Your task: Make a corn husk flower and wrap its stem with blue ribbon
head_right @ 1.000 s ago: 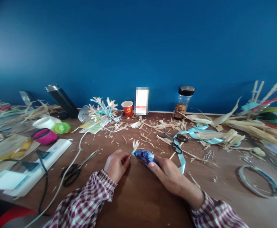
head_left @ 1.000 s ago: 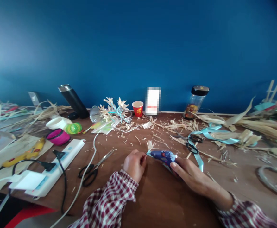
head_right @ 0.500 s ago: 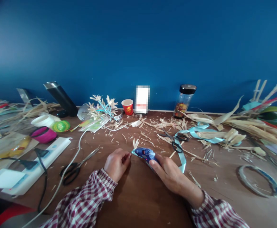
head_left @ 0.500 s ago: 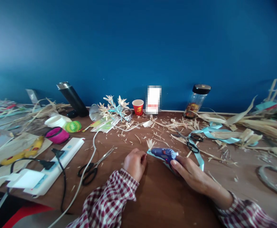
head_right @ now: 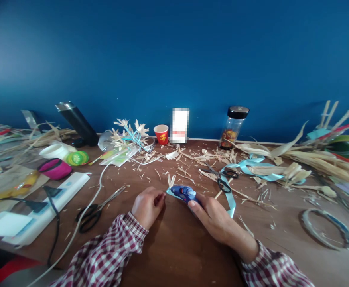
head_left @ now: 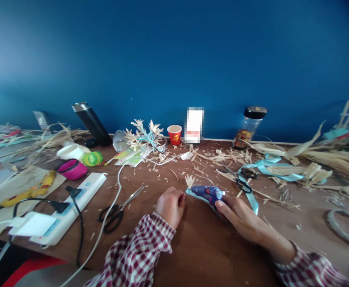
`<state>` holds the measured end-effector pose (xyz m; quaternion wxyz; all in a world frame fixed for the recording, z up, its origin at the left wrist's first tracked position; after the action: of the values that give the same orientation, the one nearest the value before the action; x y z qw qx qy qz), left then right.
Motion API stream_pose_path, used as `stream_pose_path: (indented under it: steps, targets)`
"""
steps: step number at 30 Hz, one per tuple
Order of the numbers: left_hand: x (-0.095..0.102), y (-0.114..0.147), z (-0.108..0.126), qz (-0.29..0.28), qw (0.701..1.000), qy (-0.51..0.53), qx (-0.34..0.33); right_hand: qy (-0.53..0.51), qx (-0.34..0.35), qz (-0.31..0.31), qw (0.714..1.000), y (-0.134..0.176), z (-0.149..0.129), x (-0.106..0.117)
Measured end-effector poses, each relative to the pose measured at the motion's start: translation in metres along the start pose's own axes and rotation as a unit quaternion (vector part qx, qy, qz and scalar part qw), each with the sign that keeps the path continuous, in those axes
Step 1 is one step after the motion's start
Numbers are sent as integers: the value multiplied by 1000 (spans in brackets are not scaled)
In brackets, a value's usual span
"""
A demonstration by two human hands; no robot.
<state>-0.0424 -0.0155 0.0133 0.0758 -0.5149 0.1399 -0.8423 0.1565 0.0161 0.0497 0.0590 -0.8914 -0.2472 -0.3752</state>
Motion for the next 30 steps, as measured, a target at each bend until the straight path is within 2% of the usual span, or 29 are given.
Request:
stream_pose_path:
  steps: [13,18,30]
  targets:
    - [1,1,0,1,1000,-1,-4,15,5,-3,1000,2,-1,2]
    - [1,1,0,1,1000,3,-6,27,-17,-6,999,1,5,2]
    - [1,2,1,-4,1000,-3,-8,26,-5,-6,1000,2,0,6]
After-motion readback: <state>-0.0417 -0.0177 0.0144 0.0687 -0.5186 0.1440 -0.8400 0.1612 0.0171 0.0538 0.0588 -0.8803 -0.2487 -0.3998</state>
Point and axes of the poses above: each hand's wrist, its own y-axis away from the middle knuckle, its own x-axis out of the back of the hand, z = x × y, the point moved 3 cm from there along -y, towards the middle knuckle, and after that the axes turned 9 degrees about -x, right-handed, at the moved point
